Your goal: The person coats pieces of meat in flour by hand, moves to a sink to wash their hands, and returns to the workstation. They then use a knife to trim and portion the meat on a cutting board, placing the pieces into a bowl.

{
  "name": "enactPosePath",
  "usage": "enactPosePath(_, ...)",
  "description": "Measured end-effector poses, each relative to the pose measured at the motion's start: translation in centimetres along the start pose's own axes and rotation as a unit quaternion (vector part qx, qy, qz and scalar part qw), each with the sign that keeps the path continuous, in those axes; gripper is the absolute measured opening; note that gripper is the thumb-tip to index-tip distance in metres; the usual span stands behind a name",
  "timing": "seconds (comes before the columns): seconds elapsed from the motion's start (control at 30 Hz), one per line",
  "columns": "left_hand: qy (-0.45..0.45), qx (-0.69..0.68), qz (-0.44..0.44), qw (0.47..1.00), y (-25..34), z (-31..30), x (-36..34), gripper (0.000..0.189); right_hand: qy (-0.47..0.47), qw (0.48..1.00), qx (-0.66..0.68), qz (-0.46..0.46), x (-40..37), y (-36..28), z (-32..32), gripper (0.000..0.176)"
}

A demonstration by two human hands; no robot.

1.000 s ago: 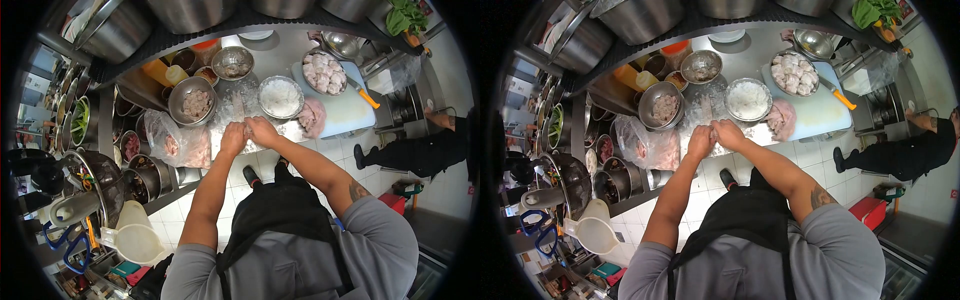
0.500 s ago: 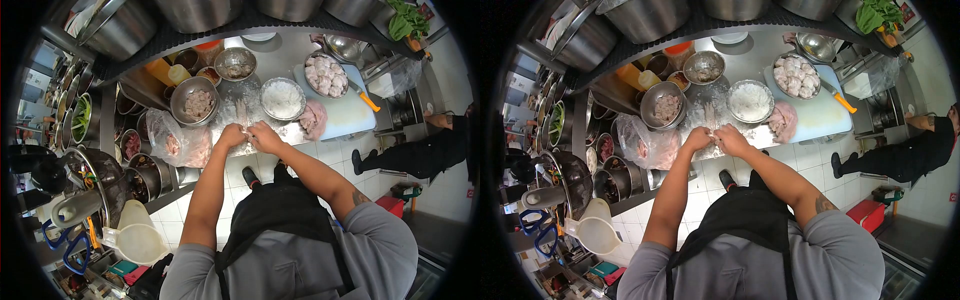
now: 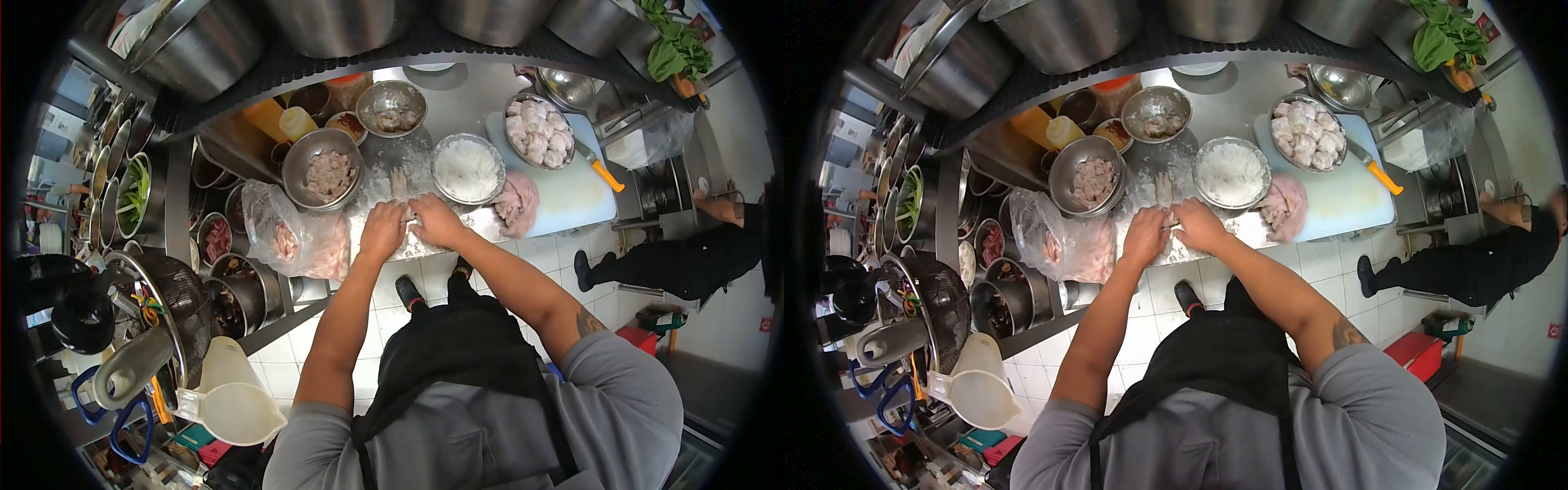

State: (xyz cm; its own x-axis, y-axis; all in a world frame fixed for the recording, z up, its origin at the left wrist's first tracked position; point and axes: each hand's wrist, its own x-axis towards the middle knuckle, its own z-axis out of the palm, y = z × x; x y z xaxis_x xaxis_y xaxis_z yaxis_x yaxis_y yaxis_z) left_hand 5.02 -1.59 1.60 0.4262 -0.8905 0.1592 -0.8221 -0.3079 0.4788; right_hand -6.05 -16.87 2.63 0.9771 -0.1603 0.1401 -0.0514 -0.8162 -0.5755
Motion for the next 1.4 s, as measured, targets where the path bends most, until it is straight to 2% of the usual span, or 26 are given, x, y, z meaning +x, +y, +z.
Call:
enactPosePath(0.07, -0.002, 0.005, 0.012, 1.0, -0.4, 0.1, 0.4, 0.046, 0.027, 0.999, -0.014, -0.013, 0.5, 1.4, 1.7, 0.044)
enactPosePath(0.17, -0.013, 0.002, 0.017, 1.0, -0.7, 0.0, 0.6, 0.045, -0.036, 0.999, -0.004, -0.011, 1.5, 1.9, 1.5, 0.044)
enactPosePath(0.23, -0.027, -0.008, 0.018, 0.999, -0.5, -0.3, 0.6, 0.044, -0.098, 0.995, -0.005, 0.003, 1.5, 1.8, 1.0, 0.044)
enactPosePath(0.37, -0.131, -0.06, -0.001, 0.99, 0.6, -0.9, -0.4, 0.041, -0.233, 0.971, -0.021, 0.04, -0.4, -0.3, -1.2, 0.047)
enactPosePath(0.47, -0.159, -0.076, -0.034, 0.984, 1.2, -1.7, 0.4, 0.044, -0.019, 0.999, 0.019, 0.024, -3.1, -1.3, -1.1, 0.051)
enactPosePath(0.5, -0.163, -0.059, -0.033, 0.984, 0.4, -1.0, 0.9, 0.047, 0.01, 0.999, 0.024, 0.025, -3.4, -1.8, -1.2, 0.053)
enactPosePath(0.6, -0.224, -0.078, -0.099, 0.967, -0.4, -1.6, 3.2, 0.048, -0.019, 1.0, 0.02, 0.009, -2.7, -1.3, -0.8, 0.045)
enactPosePath(0.77, -0.051, -0.13, -0.1, 0.985, -2.3, -1.6, 2.4, 0.05, -0.008, 0.999, 0.018, 0.042, 0.2, 1.3, 0.5, 0.037)
enactPosePath(0.87, -0.008, -0.054, 0.02, 0.998, 0.2, -1.9, 0.7, 0.051, -0.051, 0.995, 0.025, 0.077, 1.6, 2.3, 0.6, 0.039)
enactPosePath(0.9, -0.01, -0.016, 0.013, 1.0, 0.7, -1.1, 0.5, 0.05, -0.076, 0.993, 0.027, 0.088, 1.9, 2.3, 0.5, 0.041)
enactPosePath(1.03, -0.027, -0.053, -0.021, 0.998, -0.2, -0.1, 1.9, 0.048, 0.073, 0.995, 0.06, 0.03, 0.2, 0.5, -0.1, 0.044)
enactPosePath(1.23, 0.011, -0.029, 0.04, 0.999, 0.1, -0.4, 3.1, 0.05, -0.076, 0.98, 0.06, 0.173, 2.3, 1.0, -0.6, 0.035)
enactPosePath(1.33, -0.041, -0.059, -0.027, 0.997, 0.1, -0.5, 4.3, 0.05, -0.031, 0.984, 0.07, 0.164, 2.7, 1.1, 0.1, 0.04)
enactPosePath(1.4, 0.014, -0.099, -0.068, 0.993, -0.1, 0.5, 3.9, 0.045, -0.018, 0.952, 0.191, 0.239, 2.0, 0.5, -0.7, 0.048)
